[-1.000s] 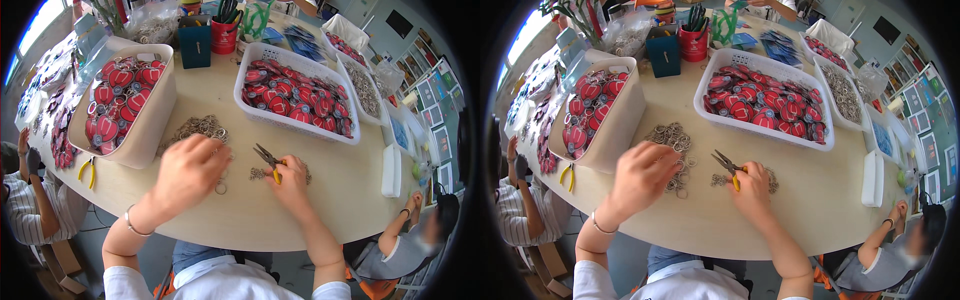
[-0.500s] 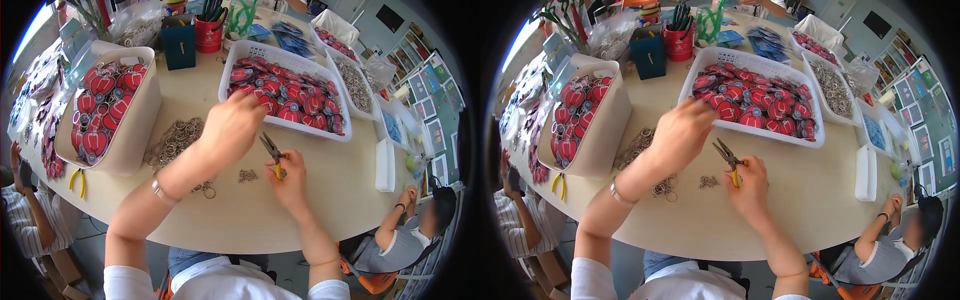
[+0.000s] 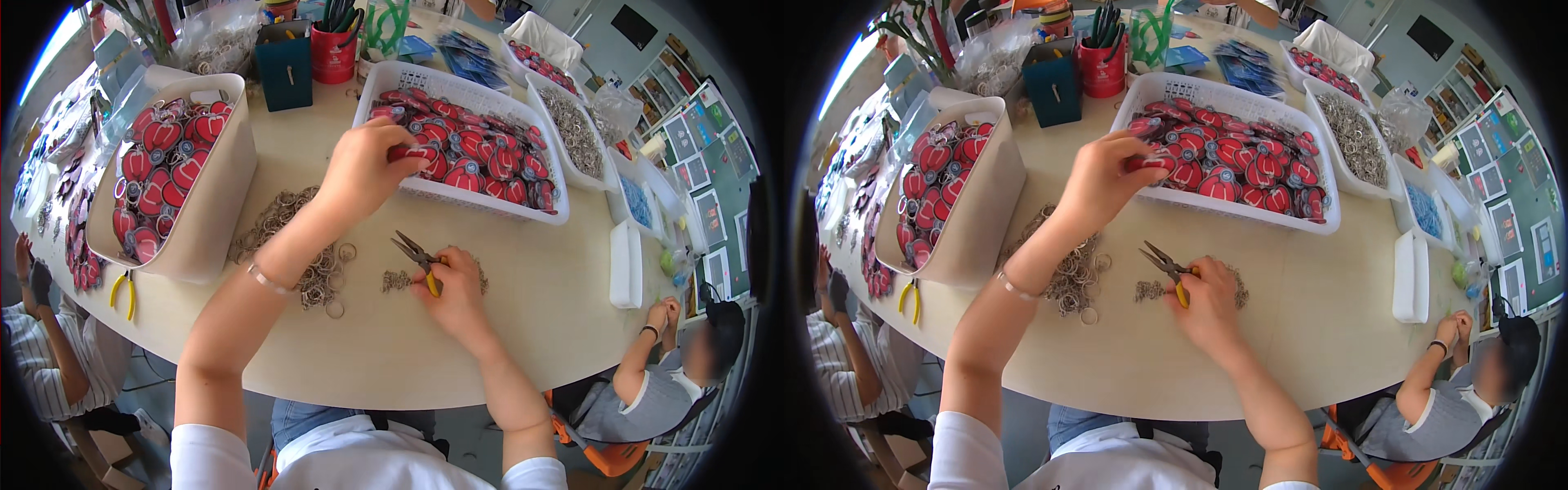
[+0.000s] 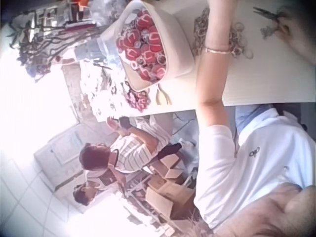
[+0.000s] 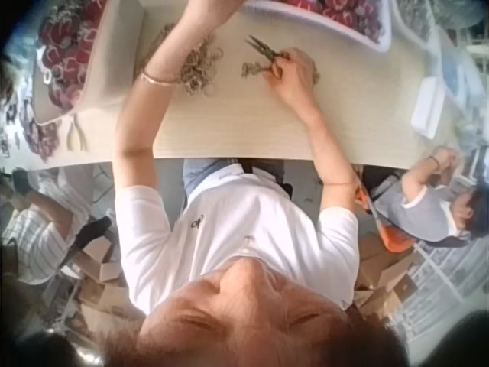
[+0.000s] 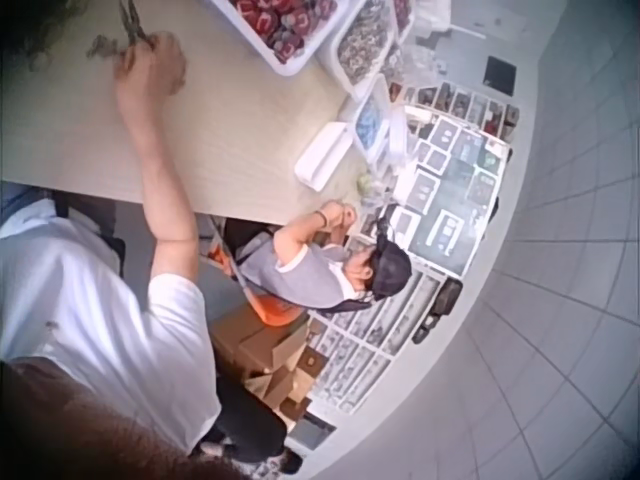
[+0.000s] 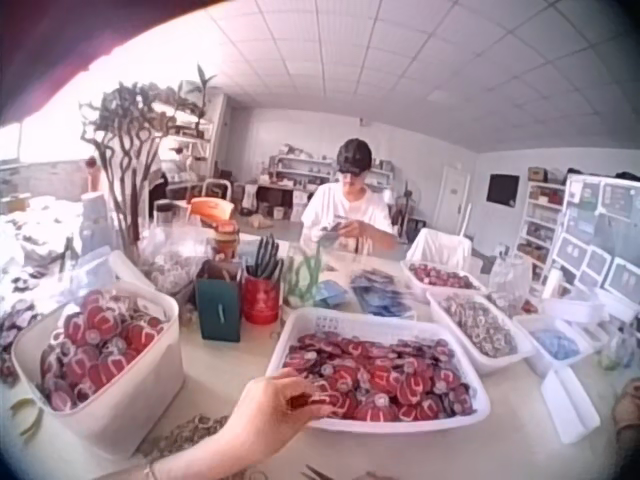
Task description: The person uses pliers to attach split rings and key rings to red heart-shaped keychain blanks. They repeatedly open and close the rings, connect components, and place finished keychains into a white bin on the table.
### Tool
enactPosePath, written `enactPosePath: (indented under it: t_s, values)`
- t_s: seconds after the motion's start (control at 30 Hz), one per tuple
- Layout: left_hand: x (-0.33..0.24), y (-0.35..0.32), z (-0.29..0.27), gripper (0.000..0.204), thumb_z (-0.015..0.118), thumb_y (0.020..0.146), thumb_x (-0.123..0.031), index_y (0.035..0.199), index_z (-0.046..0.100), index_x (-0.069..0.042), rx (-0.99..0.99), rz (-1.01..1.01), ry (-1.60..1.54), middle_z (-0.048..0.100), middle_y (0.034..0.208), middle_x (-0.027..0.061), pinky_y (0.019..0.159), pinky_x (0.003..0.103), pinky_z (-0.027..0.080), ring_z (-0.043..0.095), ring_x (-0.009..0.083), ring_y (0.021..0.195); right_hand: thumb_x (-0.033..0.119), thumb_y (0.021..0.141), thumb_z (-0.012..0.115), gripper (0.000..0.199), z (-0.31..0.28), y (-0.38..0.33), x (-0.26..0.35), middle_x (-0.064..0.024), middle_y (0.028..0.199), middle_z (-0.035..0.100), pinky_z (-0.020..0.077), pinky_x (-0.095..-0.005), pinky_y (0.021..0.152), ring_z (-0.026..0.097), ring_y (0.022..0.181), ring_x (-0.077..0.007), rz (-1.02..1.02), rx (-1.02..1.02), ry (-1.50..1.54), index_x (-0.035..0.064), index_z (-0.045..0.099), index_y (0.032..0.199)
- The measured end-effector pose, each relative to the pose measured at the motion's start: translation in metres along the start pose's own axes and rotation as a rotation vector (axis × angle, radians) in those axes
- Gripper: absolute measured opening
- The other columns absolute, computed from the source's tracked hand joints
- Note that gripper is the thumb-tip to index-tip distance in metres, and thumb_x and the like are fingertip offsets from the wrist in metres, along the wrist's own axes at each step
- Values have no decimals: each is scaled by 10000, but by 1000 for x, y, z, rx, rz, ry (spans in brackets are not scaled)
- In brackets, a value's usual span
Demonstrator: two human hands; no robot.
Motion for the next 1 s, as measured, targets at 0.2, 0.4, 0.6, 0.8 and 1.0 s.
enactPosePath:
  t_s: [0.2,0.4,0.6,0.8,1.0]
  values:
    - [12,-100,8,169,643,903,-108,1034,604,-8,123,-528,-646,633,888,13,569,216,522,608,64,772,79,672,764,157,2,2,1,-110,1007,548,413,-415,858,526,975,-303,37,5,17,19,660,774]
    - [31,-164,32,252,675,876,-102,1098,597,-12,353,-763,-681,633,868,19,552,205,534,607,69,736,72,706,753,155,-1,10,10,-116,1040,546,414,-410,878,522,1022,-310,17,96,68,20,653,812]
    - [22,-156,28,301,670,799,-39,1095,613,-31,391,-616,-537,647,850,75,624,285,528,623,119,728,93,746,736,150,6,22,23,-128,1032,544,413,-410,888,520,1029,-317,53,280,164,21,642,837]
    - [-3,-165,42,350,671,761,-49,1108,626,-30,584,-310,-225,626,705,103,580,327,469,605,204,609,154,807,645,150,28,31,29,-135,949,542,420,-400,865,523,988,-314,-28,701,-142,7,634,837]
    - [5,-164,39,362,658,752,-29,1111,613,-46,573,-356,-293,630,711,112,595,341,471,610,230,626,159,798,614,149,32,50,37,-138,924,551,412,-400,874,525,983,-315,-160,796,-293,19,654,825]
Point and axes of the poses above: each hand's wrist, its own y-axis towards the middle knuckle, its own z-axis out of the palm, x = y × z, the point moved 10 cm from there along y, towards the middle knuckle
